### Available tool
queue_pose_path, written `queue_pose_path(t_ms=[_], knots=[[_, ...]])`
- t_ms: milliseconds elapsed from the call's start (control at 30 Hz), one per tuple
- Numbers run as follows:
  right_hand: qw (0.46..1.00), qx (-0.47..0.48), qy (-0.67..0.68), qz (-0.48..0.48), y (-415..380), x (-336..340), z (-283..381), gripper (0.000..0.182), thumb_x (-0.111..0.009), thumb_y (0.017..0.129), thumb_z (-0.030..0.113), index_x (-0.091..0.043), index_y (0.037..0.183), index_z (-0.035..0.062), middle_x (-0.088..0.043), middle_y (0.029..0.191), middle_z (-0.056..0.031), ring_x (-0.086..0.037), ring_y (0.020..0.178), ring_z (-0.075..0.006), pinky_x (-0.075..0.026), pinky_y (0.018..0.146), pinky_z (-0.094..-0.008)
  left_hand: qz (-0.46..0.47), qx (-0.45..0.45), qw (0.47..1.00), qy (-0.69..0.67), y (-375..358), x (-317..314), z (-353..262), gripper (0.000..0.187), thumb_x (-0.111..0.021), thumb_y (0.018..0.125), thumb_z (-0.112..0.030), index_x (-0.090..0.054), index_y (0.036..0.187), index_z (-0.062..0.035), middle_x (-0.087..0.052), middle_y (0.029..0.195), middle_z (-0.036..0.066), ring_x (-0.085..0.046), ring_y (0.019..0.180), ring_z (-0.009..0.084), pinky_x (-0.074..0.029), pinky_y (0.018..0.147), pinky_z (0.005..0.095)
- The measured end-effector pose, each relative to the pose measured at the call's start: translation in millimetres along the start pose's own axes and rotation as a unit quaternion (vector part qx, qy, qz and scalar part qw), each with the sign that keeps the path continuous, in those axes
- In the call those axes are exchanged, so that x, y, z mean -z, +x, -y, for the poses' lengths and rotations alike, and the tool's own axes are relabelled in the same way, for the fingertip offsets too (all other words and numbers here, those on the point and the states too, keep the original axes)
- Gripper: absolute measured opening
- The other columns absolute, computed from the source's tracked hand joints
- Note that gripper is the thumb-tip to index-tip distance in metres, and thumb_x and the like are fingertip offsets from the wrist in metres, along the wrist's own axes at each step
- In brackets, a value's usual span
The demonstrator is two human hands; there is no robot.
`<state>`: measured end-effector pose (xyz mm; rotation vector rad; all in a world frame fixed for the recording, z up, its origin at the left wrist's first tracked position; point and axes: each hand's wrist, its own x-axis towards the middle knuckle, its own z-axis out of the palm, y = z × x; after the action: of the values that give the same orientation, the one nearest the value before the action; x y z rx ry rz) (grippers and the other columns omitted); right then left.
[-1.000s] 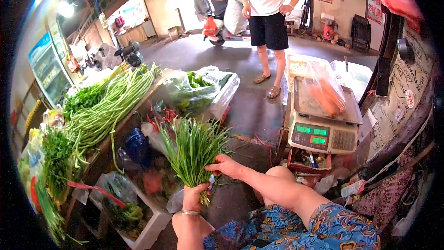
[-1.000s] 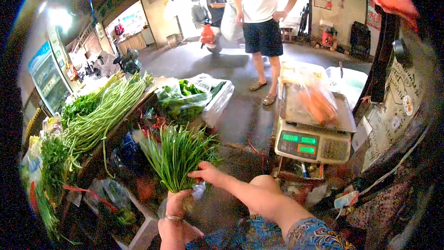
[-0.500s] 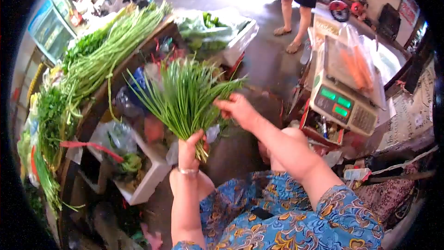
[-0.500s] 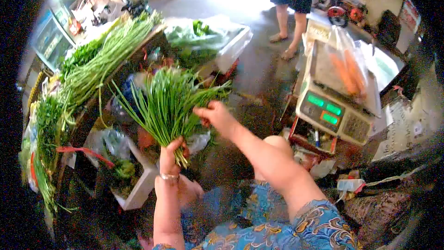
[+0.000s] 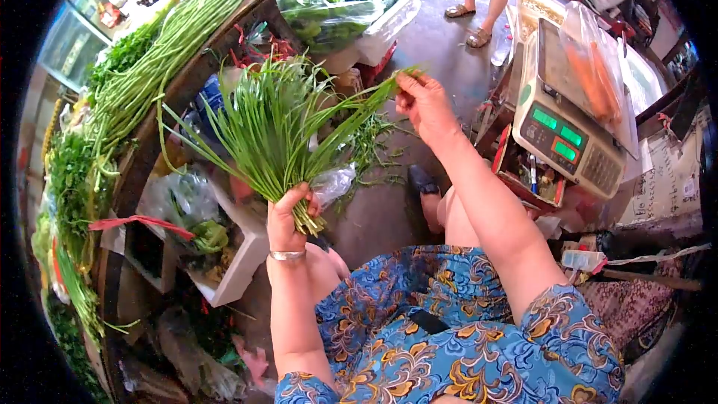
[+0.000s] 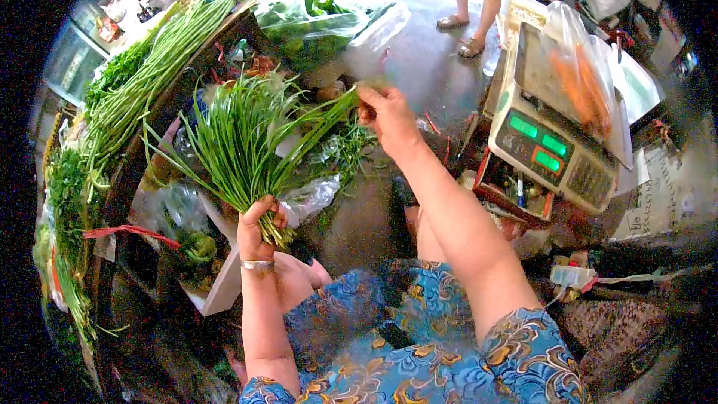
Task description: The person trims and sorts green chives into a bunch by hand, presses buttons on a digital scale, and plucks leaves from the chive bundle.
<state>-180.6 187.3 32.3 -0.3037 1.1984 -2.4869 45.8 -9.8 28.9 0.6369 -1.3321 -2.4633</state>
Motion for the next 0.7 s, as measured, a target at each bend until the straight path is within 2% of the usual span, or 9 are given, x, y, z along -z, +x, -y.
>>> queue_pose_path(t_ms=[133, 233, 367, 400, 433, 467, 533, 567, 700], knots=[[0.998, 0.027, 0.032, -0.035, 3.0, 9.0, 7.9, 0.01, -0.067, 0.088, 0.018, -0.063, 0.094, 0.0099, -0.059, 0.072, 0.0008, -0.051, 0.054, -0.0083, -0.041, 0.047, -0.0236, 0.004, 0.005, 1.0, 0.011, -2.3, 1.9, -0.2, 0.017, -0.063, 0.083, -0.015, -0.054, 0.076, -0.0028, -0.052, 0.063, 0.007, -0.048, 0.052, 0.018, -0.039, 0.051, 0.0315], [0.995, 0.048, 0.034, -0.076, -0.5, 12.4, 17.3, 0.028, -0.07, 0.086, 0.018, -0.059, 0.11, 0.0101, -0.06, 0.075, -0.0006, -0.05, 0.056, -0.0086, -0.04, 0.05, -0.0233, 0.007, 0.005, 1.0, 0.023, -3.2, 3.8, -2.1, 0.02, -0.063, 0.084, -0.016, -0.052, 0.073, -0.0037, -0.05, 0.059, 0.007, -0.046, 0.052, 0.017, -0.036, 0.052, 0.0306], [0.983, 0.101, -0.08, -0.127, -3.2, 9.3, 16.4, 0.021, -0.069, 0.087, 0.016, -0.063, 0.106, 0.0099, -0.062, 0.08, -0.0008, -0.054, 0.062, -0.0105, -0.044, 0.056, -0.0248, 0.005, 0.011, 1.0, 0.013, -4.7, 3.6, -2.6, 0.019, -0.064, 0.084, -0.016, -0.053, 0.073, -0.0035, -0.051, 0.061, 0.006, -0.047, 0.053, 0.017, -0.038, 0.052, 0.0305], [0.943, 0.223, -0.209, -0.129, 0.7, 8.3, 12.9, 0.017, -0.069, 0.087, 0.014, -0.064, 0.102, 0.009, -0.063, 0.082, -0.0017, -0.056, 0.066, -0.0125, -0.045, 0.06, -0.0261, -0.003, 0.014, 1.0, 0.01, -5.3, 2.8, -3.3, 0.019, -0.064, 0.083, -0.015, -0.053, 0.074, -0.0034, -0.051, 0.061, 0.006, -0.048, 0.053, 0.0171, -0.038, 0.052, 0.0303], [0.872, 0.337, -0.331, -0.127, 3.2, 8.2, 10.0, 0.012, -0.068, 0.087, 0.013, -0.066, 0.098, 0.0081, -0.063, 0.083, -0.0026, -0.058, 0.07, -0.0146, -0.047, 0.063, -0.0275, -0.004, 0.014, 1.0, 0.013, -5.0, 3.7, -3.6, 0.019, -0.064, 0.083, -0.015, -0.053, 0.074, -0.0034, -0.051, 0.061, 0.006, -0.048, 0.053, 0.0171, -0.038, 0.052, 0.0303], [0.873, 0.336, -0.33, -0.128, 2.2, 9.8, 7.6, 0.012, -0.068, 0.087, 0.013, -0.066, 0.098, 0.0081, -0.063, 0.083, -0.0026, -0.058, 0.07, -0.0146, -0.047, 0.063, -0.0275, 0.005, 0.012, 1.0, 0.019, -4.3, 5.2, -3.0, 0.019, -0.064, 0.083, -0.015, -0.053, 0.074, -0.0034, -0.051, 0.062, 0.006, -0.048, 0.053, 0.0173, -0.038, 0.052, 0.0302], [0.813, 0.379, -0.434, -0.08, -11.2, -4.8, 14.7, 0.006, -0.068, 0.085, 0.01, -0.067, 0.091, 0.0063, -0.065, 0.085, -0.0054, -0.061, 0.077, -0.0189, -0.049, 0.068, -0.03, 0.013, 0.009, 1.0, 0.026, -3.8, 5.5, -2.6, 0.018, -0.065, 0.083, -0.014, -0.053, 0.074, -0.0033, -0.052, 0.064, 0.006, -0.048, 0.053, 0.0174, -0.038, 0.051, 0.03], [0.828, 0.359, -0.426, -0.053, -15.0, -10.8, 13.1, 0.008, -0.068, 0.083, 0.009, -0.067, 0.09, 0.0056, -0.064, 0.085, -0.0081, -0.062, 0.077, -0.0218, -0.048, 0.069, -0.0314, 0.015, 0.016, 0.999, 0.028, -3.8, 4.8, -3.0, 0.018, -0.065, 0.083, -0.014, -0.053, 0.075, -0.0034, -0.052, 0.064, 0.006, -0.049, 0.053, 0.0174, -0.039, 0.051, 0.0301], [0.817, 0.346, -0.461, 0.035, -21.5, -26.1, 6.9, 0.01, -0.07, 0.081, 0.012, -0.068, 0.088, 0.0056, -0.066, 0.084, -0.0093, -0.064, 0.078, -0.0242, -0.049, 0.067, -0.034, 0.006, 0.022, 0.999, 0.03, -7.0, -5.4, -5.6, 0.016, -0.064, 0.083, -0.014, -0.053, 0.078, -0.0038, -0.053, 0.066, 0.005, -0.049, 0.053, 0.0175, -0.039, 0.05, 0.0302]])
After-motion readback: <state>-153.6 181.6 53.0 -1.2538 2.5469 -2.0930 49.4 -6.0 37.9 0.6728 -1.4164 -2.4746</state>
